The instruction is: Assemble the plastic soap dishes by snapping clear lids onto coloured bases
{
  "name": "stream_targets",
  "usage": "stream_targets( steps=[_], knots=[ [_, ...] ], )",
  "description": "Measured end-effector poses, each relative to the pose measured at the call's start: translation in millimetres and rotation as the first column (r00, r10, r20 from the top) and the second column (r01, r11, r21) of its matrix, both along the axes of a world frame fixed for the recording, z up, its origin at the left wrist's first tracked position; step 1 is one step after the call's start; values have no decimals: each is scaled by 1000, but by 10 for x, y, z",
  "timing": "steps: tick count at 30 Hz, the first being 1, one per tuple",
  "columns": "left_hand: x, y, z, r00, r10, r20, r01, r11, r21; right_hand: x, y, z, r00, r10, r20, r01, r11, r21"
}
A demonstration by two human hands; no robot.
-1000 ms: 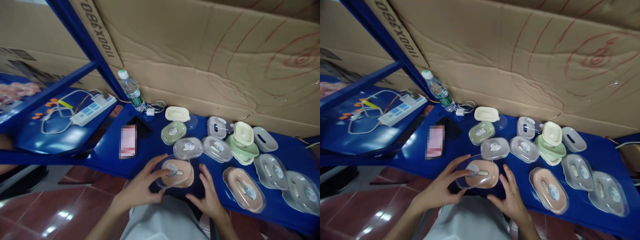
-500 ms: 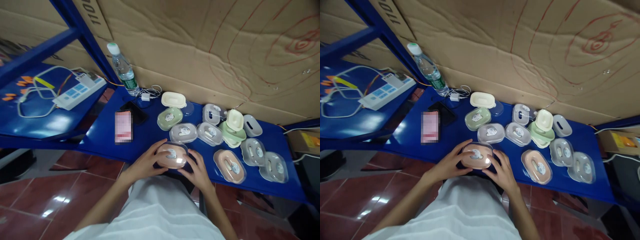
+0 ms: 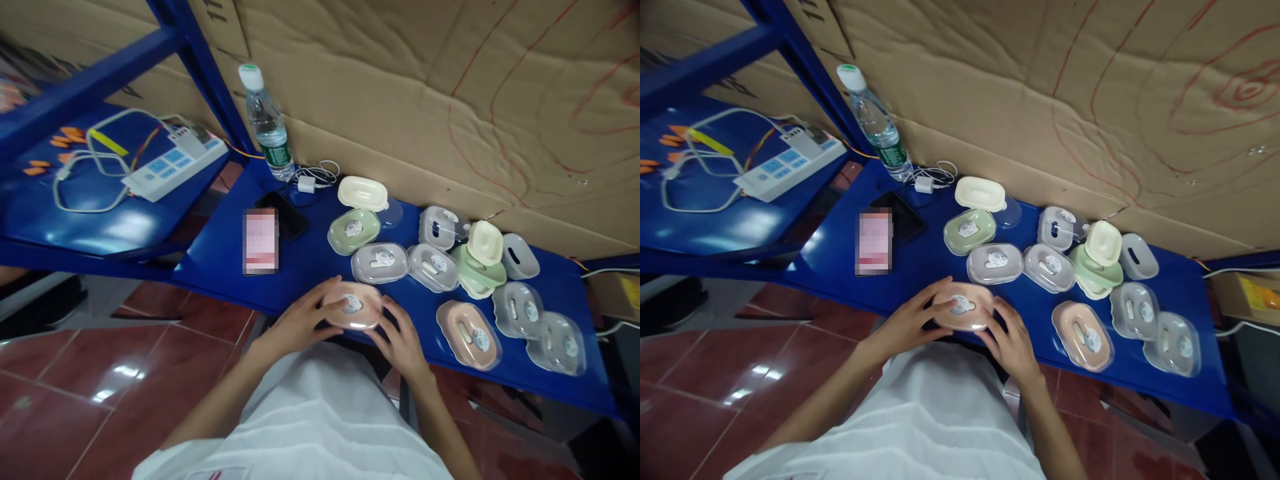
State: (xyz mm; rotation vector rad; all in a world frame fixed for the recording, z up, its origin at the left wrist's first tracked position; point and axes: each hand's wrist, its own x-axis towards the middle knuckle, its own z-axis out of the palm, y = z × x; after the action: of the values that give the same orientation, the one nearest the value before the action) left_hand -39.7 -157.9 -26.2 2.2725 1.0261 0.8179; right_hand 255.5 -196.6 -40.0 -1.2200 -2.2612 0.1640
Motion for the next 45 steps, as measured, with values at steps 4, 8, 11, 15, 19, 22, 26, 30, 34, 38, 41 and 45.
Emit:
stream_targets(
  steps=[4,8,11,15,19,22,26,30,34,38,41,45],
  knots=[
    [-71,-10,31,999,30,20,-30,999,14,66,144,280,994,86,72,-80,993,-88],
    [-218,-65,71,994,113,-11,-113,994,4,254,702,879,974,125,192,-81,972,-219],
    [-289,-127,64,984,169,-51,-168,986,20,263,1362,1172,949,172,265,-137,980,-145],
    [-276,-205,7,957,289,-36,-285,955,77,69,2291,1106,902,216,375,-167,973,-158],
    [-237,-252,-60,930,368,-6,-365,924,111,-46,2840,828,855,104,508,45,961,-272],
    [-245,-233,-106,932,363,-1,-360,924,127,18,2937,653,884,93,459,80,936,-342],
    [-282,-102,-143,941,338,-9,-333,931,148,199,2896,484,948,40,317,61,951,-304],
    [-271,77,-120,944,330,-19,-323,933,157,340,2851,418,966,21,258,55,958,-282],
    [-164,184,-78,929,370,-35,-360,920,153,410,2818,480,980,0,199,49,970,-238],
    [-26,254,-60,910,410,-68,-395,903,168,419,2744,610,994,-112,16,113,980,-161],
    [68,354,-31,894,435,-102,-414,892,182,439,2566,767,971,-208,-119,187,968,-165],
    [207,573,67,871,456,-185,-430,888,167,573,2094,1153,965,-202,-165,181,974,-137]
  ],
)
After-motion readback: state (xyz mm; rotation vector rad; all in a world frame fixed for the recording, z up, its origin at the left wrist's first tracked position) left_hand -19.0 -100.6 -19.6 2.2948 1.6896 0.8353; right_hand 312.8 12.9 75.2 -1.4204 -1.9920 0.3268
